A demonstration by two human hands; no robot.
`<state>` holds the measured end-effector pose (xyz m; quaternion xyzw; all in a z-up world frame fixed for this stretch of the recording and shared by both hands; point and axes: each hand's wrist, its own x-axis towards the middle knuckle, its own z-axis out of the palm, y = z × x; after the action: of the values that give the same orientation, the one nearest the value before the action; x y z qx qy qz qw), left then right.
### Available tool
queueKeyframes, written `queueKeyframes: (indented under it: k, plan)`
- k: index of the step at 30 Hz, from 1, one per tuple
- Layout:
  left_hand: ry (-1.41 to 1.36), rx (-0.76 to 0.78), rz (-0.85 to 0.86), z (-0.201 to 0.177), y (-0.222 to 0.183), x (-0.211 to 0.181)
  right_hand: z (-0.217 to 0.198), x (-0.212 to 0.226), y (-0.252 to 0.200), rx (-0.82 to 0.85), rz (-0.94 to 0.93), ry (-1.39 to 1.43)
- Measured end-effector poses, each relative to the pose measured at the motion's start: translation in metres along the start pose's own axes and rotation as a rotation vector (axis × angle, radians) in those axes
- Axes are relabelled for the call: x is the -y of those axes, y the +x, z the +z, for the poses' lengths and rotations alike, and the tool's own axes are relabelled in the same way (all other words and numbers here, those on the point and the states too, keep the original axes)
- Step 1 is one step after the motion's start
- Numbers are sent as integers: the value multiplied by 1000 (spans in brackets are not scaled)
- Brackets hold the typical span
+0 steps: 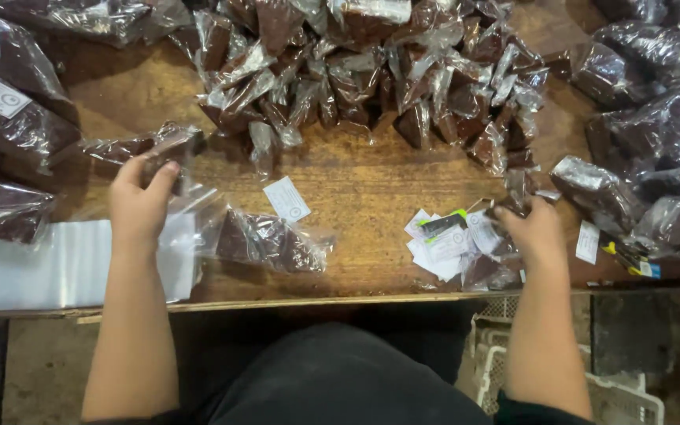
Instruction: Packaging individual snacks into plastic bags with labels and stapling them shut
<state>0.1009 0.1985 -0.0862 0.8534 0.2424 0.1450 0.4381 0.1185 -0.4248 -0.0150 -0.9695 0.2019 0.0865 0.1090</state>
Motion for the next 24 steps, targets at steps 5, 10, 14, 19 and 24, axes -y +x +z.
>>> queueKeyframes:
  k: [5, 10, 14, 19, 24]
  plan:
    - [-342, 491, 13, -5, -78, -125, -23, 121, -75, 311, -230, 1029]
    - [-275, 810, 186, 41, -116, -165, 30, 174, -98, 831, -492, 1232]
    - [-136, 357, 545, 68, -139, -138, 66, 168, -90, 536, -448, 1058]
    - [333, 328, 984, 91, -186, -135, 82, 151, -96, 287, -571, 414]
    - [679, 277, 929, 101, -198, -119, 71, 126, -102, 344, -790, 312]
